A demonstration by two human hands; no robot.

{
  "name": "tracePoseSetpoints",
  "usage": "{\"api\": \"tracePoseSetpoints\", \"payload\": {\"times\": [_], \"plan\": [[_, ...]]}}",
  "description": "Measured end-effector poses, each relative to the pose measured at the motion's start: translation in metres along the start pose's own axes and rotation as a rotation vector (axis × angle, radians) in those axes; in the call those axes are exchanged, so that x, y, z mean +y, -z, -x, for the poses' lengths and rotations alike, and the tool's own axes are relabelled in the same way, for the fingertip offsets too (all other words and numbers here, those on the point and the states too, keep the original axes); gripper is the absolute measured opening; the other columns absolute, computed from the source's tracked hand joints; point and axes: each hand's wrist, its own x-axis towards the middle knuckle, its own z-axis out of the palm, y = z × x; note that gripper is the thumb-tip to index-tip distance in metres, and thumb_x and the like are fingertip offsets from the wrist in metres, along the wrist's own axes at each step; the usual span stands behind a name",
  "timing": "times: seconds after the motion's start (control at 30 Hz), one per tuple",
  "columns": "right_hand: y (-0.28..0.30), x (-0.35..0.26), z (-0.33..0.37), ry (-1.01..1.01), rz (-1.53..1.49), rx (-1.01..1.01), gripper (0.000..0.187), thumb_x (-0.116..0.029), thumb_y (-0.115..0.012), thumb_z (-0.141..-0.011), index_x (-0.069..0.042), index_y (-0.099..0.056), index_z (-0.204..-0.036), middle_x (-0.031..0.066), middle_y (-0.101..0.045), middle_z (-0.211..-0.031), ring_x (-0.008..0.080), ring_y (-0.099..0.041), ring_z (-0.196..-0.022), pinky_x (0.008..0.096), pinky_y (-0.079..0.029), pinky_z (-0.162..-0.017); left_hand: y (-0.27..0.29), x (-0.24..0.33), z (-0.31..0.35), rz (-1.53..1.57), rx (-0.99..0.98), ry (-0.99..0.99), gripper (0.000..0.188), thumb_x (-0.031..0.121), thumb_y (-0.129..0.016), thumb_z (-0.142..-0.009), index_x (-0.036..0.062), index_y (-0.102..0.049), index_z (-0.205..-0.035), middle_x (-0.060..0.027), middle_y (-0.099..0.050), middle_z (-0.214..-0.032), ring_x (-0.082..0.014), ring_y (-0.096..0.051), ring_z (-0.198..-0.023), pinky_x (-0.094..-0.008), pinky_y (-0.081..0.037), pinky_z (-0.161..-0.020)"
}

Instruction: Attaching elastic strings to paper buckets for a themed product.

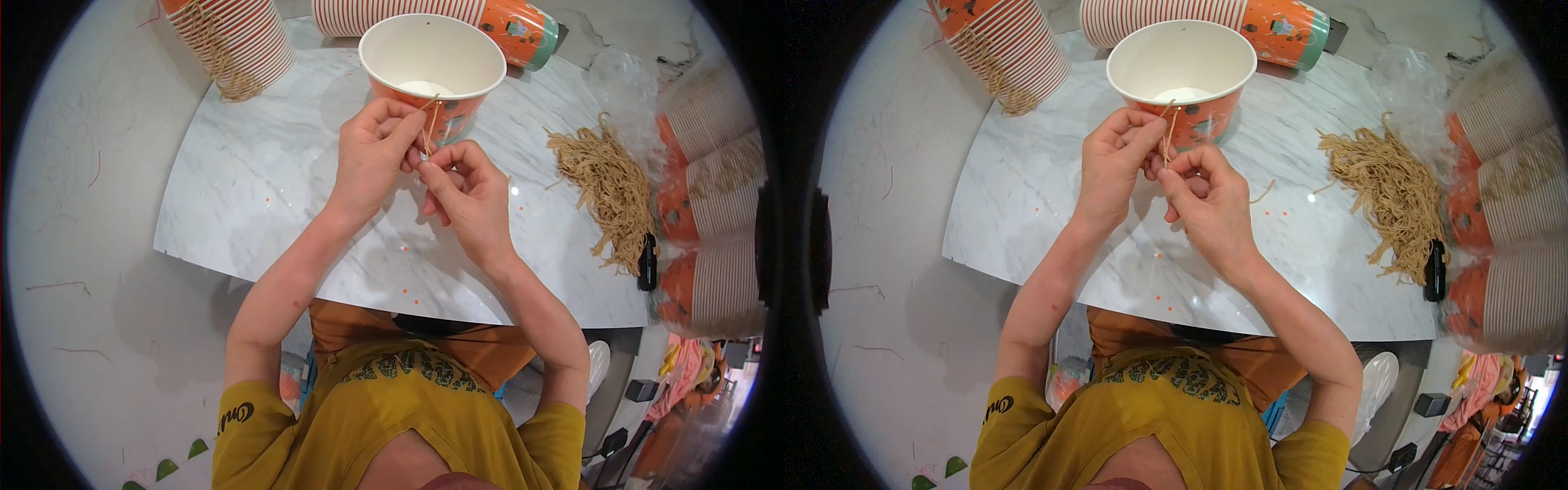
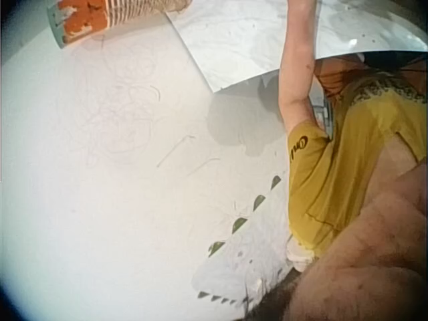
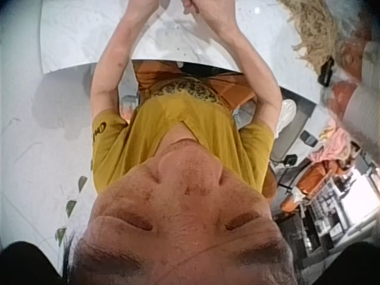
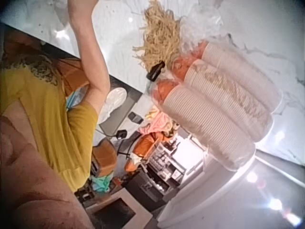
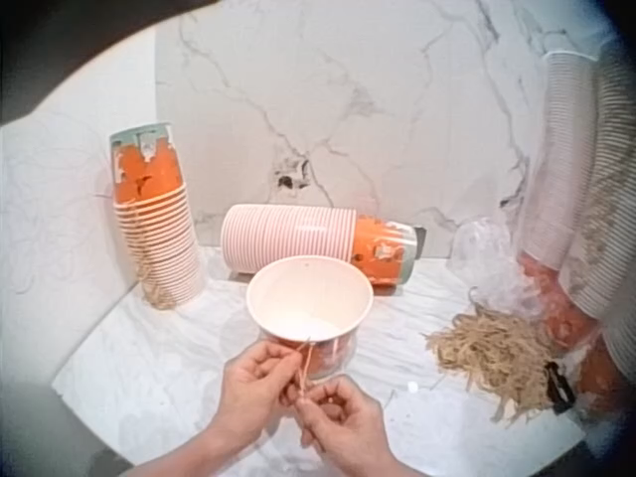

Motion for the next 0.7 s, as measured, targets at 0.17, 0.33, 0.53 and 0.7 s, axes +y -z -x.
{"api": "tracePoseSetpoints", "payload": {"times": [0.17, 0.33, 0.53, 0.7], "plan": [[-0.0008, 0.0007, 0.0005, 0.034, -0.004, -0.003, 0.010, -0.006, -0.064, -0.099, -0.001, -0.056, -0.097, 0.0017, -0.062, -0.083, 0.0056, -0.058, -0.064, 0.0226, -0.050, -0.057, -0.0014, 0.0003, -0.0001, -0.043, -0.005, -0.038, 0.014, 0.012, -0.064, -0.100, -0.0017, -0.062, -0.097, -0.0042, -0.068, -0.073, -0.0061, -0.058, -0.061, -0.0223, -0.047, -0.055], [0.0012, 0.0019, 0.0010, 0.037, 0.022, -0.066, 0.009, -0.005, -0.063, -0.098, -0.001, -0.055, -0.096, 0.0003, -0.060, -0.082, 0.0045, -0.057, -0.066, 0.0221, -0.050, -0.060, -0.0020, 0.0024, 0.0009, -0.084, -0.003, -0.064, 0.012, 0.008, -0.062, -0.099, -0.0025, -0.060, -0.095, -0.0050, -0.068, -0.072, -0.0061, -0.056, -0.060, -0.0232, -0.046, -0.055], [0.0026, 0.0036, -0.0002, 0.065, 0.031, -0.112, 0.008, -0.004, -0.063, -0.098, -0.002, -0.055, -0.096, -0.0011, -0.058, -0.082, 0.0037, -0.055, -0.066, 0.0217, -0.050, -0.060, 0.0020, 0.0013, 0.0016, -0.142, -0.008, -0.078, 0.010, 0.009, -0.063, -0.099, -0.0008, -0.061, -0.096, -0.0031, -0.068, -0.074, -0.0049, -0.055, -0.061, -0.0225, -0.044, -0.056], [0.0034, 0.0028, 0.0018, 0.066, 0.015, -0.089, 0.010, -0.005, -0.064, -0.098, -0.002, -0.055, -0.096, -0.0008, -0.059, -0.083, 0.0038, -0.055, -0.067, 0.0215, -0.050, -0.060, 0.0009, 0.0032, -0.0006, -0.144, 0.004, -0.094, 0.010, 0.008, -0.064, -0.098, -0.0019, -0.062, -0.095, -0.0039, -0.069, -0.074, -0.0059, -0.056, -0.062, -0.0230, -0.047, -0.059]]}}
